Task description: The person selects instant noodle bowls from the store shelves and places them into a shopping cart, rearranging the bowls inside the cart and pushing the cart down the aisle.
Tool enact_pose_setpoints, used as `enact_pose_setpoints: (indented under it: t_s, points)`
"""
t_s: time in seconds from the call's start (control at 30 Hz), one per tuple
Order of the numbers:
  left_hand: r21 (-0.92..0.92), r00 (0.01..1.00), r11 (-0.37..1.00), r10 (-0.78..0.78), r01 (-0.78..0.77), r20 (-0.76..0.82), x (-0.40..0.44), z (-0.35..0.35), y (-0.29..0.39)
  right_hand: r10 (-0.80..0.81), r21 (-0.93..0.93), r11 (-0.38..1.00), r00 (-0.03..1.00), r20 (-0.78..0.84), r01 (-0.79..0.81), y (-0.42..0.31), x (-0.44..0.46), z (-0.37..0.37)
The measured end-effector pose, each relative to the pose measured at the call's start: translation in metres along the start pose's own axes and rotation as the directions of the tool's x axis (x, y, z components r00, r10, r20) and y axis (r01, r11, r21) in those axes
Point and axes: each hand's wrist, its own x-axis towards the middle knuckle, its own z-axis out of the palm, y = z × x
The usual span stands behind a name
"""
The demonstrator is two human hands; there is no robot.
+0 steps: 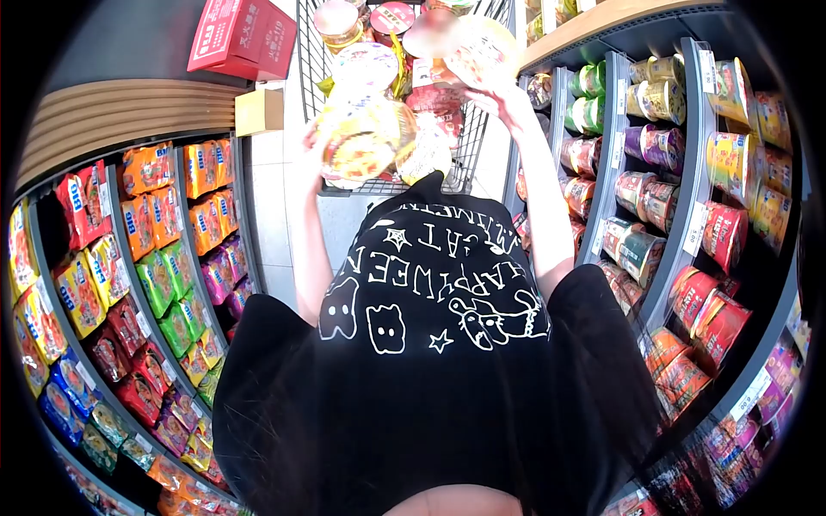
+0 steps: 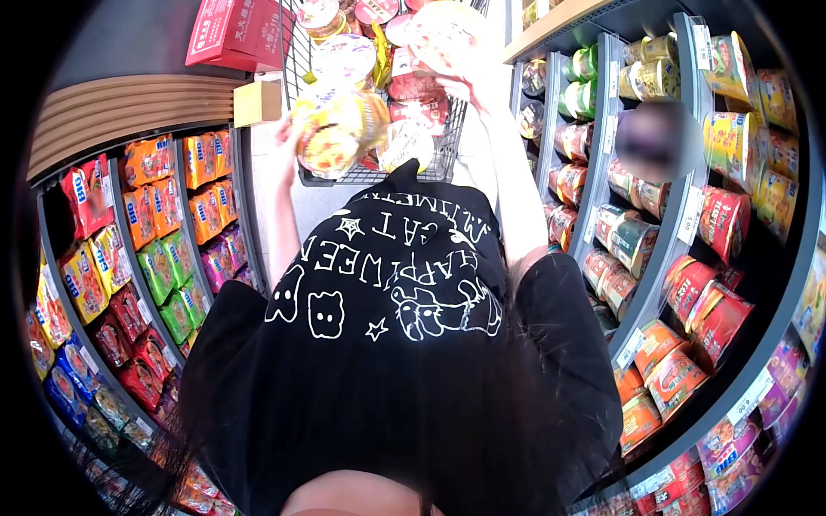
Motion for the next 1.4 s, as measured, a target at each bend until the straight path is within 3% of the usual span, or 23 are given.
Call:
enact_pose_setpoints:
  t_s: [0.13, 0.3, 0.37, 0.43, 0.63, 0.73, 0.83, 0.87, 0.9, 0.93, 0.97, 1.0, 1.03, 1.07, 1.1, 1.17, 1.2, 1.27, 1.3, 1.37, 1.4]
  points:
    - [-0.042, 0.990, 0.997, -0.059, 0.065, 0.129, -0.009, 0.039, -0.013, -0.072, -0.188, 0.980, 0.997, 0.008, 0.072, 0.003, 0.075, 0.020]
    - [-0.174, 0.984, 0.980, -0.063, 0.092, 0.165, 0.001, 0.050, -0.017, -0.032, -0.360, 0.933, 0.997, -0.072, 0.004, 0.008, 0.114, 0.031]
    - [-0.200, 0.992, 0.979, -0.009, 0.034, 0.123, 0.013, 0.052, 0.003, -0.018, -0.396, 0.918, 0.995, -0.095, -0.021, 0.012, 0.120, 0.031]
    - [-0.112, 0.986, 0.980, 0.167, -0.166, 0.003, 0.046, 0.051, 0.013, -0.002, -0.423, 0.905, 0.993, -0.114, -0.047, 0.014, 0.125, 0.030]
    - [-0.309, 0.919, 0.867, 0.349, -0.391, -0.183, 0.157, 0.086, 0.077, 0.027, -0.491, 0.864, 0.984, -0.175, -0.111, 0.018, 0.135, 0.017]
    - [-0.245, 0.923, 0.904, 0.289, -0.350, -0.253, 0.216, 0.110, 0.086, 0.063, -0.544, 0.821, 0.976, -0.210, -0.170, 0.020, 0.137, 0.011]
    - [0.043, 0.880, 0.926, 0.371, -0.375, -0.298, 0.250, 0.125, 0.073, 0.088, -0.622, 0.746, 0.961, -0.262, -0.238, 0.045, 0.124, -0.002]
    - [0.127, 0.875, 0.930, 0.367, -0.344, -0.316, 0.255, 0.129, 0.068, -0.168, -0.592, 0.805, 0.940, -0.297, -0.043, 0.085, 0.122, -0.009]
    - [0.196, 0.874, 0.935, 0.347, -0.295, -0.340, 0.257, 0.134, 0.062, -0.127, -0.653, 0.754, 0.958, -0.256, -0.074, 0.070, 0.080, 0.012]
    - [0.254, 0.872, 0.937, 0.322, -0.238, -0.370, 0.259, 0.137, 0.058, -0.194, -0.605, 0.792, 0.973, -0.123, 0.081, 0.089, 0.060, 0.009]
    - [0.296, 0.869, 0.938, 0.293, -0.180, -0.399, 0.251, 0.142, 0.064, -0.164, -0.662, 0.747, 0.981, -0.099, 0.058, 0.124, 0.050, -0.005]
    - [0.324, 0.863, 0.939, 0.258, -0.117, -0.434, 0.254, 0.146, 0.062, -0.179, -0.785, 0.617, 0.982, -0.063, 0.062, 0.132, 0.028, -0.002]
    - [0.341, 0.856, 0.938, 0.224, -0.061, -0.465, 0.264, 0.148, 0.051, -0.088, -0.807, 0.590, 0.995, -0.046, 0.015, 0.138, 0.008, 0.001]
    - [0.350, 0.845, 0.936, 0.199, -0.015, -0.496, 0.263, 0.152, 0.053, -0.107, -0.827, 0.557, 0.994, 0.015, 0.073, 0.147, -0.003, 0.003]
    - [0.351, 0.837, 0.936, 0.174, 0.023, -0.519, 0.263, 0.156, 0.057, -0.029, -0.900, 0.427, 0.996, 0.089, 0.093, 0.150, -0.014, 0.001]
    - [0.344, 0.813, 0.935, 0.135, 0.084, -0.566, 0.273, 0.159, 0.055, 0.069, -0.970, 0.241, 0.997, -0.018, -0.034, 0.146, -0.029, 0.012]
    - [0.341, 0.802, 0.934, 0.124, 0.104, -0.584, 0.278, 0.159, 0.053, 0.072, -0.970, 0.240, 0.997, -0.020, -0.037, 0.143, -0.026, 0.016]
    - [0.328, 0.765, 0.939, 0.135, 0.105, -0.629, 0.303, 0.154, 0.031, 0.218, -0.999, -0.023, 0.975, -0.051, -0.047, 0.140, -0.016, 0.021]
    - [0.326, 0.766, 0.940, 0.134, 0.103, -0.629, 0.306, 0.150, 0.025, 0.217, -0.999, -0.025, 0.975, -0.051, -0.047, 0.142, -0.015, 0.023]
    - [0.333, 0.755, 0.934, 0.122, 0.133, -0.644, 0.310, 0.149, 0.032, 0.017, -0.984, -0.158, 0.996, 0.084, 0.085, 0.148, -0.009, 0.026]
    - [0.202, 0.754, 0.968, 0.020, 0.150, -0.656, 0.306, 0.148, 0.039, -0.221, -0.950, -0.272, 0.951, 0.216, 0.153, 0.154, -0.009, 0.027]
